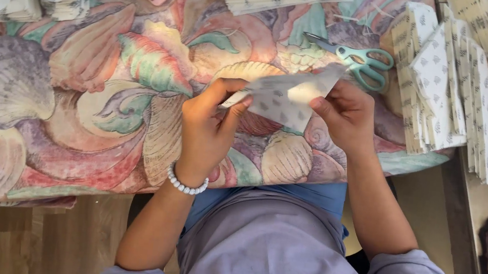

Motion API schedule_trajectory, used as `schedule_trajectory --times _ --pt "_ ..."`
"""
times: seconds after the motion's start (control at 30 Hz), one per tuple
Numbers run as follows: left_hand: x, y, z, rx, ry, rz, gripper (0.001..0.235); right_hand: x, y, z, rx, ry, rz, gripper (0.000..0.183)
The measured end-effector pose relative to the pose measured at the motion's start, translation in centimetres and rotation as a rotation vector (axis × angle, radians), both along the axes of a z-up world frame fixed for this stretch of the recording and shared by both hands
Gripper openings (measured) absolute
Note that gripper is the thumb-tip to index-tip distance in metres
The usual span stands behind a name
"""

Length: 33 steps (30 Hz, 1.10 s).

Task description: Folding printed paper sheets into triangular shapes on a table at a fast, efficient pace.

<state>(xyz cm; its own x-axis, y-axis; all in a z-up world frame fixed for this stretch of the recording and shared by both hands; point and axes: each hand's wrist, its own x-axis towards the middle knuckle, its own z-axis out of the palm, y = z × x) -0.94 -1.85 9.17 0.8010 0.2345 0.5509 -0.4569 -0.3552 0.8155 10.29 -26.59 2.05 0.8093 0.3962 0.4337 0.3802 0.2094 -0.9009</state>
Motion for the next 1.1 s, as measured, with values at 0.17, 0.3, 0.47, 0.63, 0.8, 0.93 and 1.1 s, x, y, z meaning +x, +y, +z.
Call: schedule_trajectory --times 0.17,0.3,0.47,0.63,0.8,0.93,1.1 --pt "0.0 0.5 -2.2 -0.010 -0.017 0.100 0.005 -1.0 1.8 1.1 -0.144 -0.108 -0.137 0.022" --pt "-1.2 0.2 -0.4 -0.121 0.069 0.060 0.012 -1.4 0.7 1.7 -0.397 -0.157 -0.247 0.015" --pt "-5.0 1.2 0.2 -0.227 0.109 -0.047 0.061 -0.2 -0.4 12.1 -0.704 -0.253 0.078 0.020" --pt "-4.1 4.9 1.6 -0.378 0.181 -0.220 0.102 2.9 3.6 16.8 -1.587 -0.118 0.429 0.030" --pt "-0.1 4.3 -2.5 0.244 0.599 -0.153 0.038 4.9 7.4 13.3 -1.617 -0.193 0.572 0.041" --pt "1.8 4.9 -6.9 0.507 0.525 -0.029 0.010 6.7 8.8 11.3 -1.679 -0.224 0.491 0.037" --pt "2.4 5.3 -7.4 0.536 0.423 0.167 0.009 7.3 6.9 6.6 -1.263 -0.868 0.012 0.019"
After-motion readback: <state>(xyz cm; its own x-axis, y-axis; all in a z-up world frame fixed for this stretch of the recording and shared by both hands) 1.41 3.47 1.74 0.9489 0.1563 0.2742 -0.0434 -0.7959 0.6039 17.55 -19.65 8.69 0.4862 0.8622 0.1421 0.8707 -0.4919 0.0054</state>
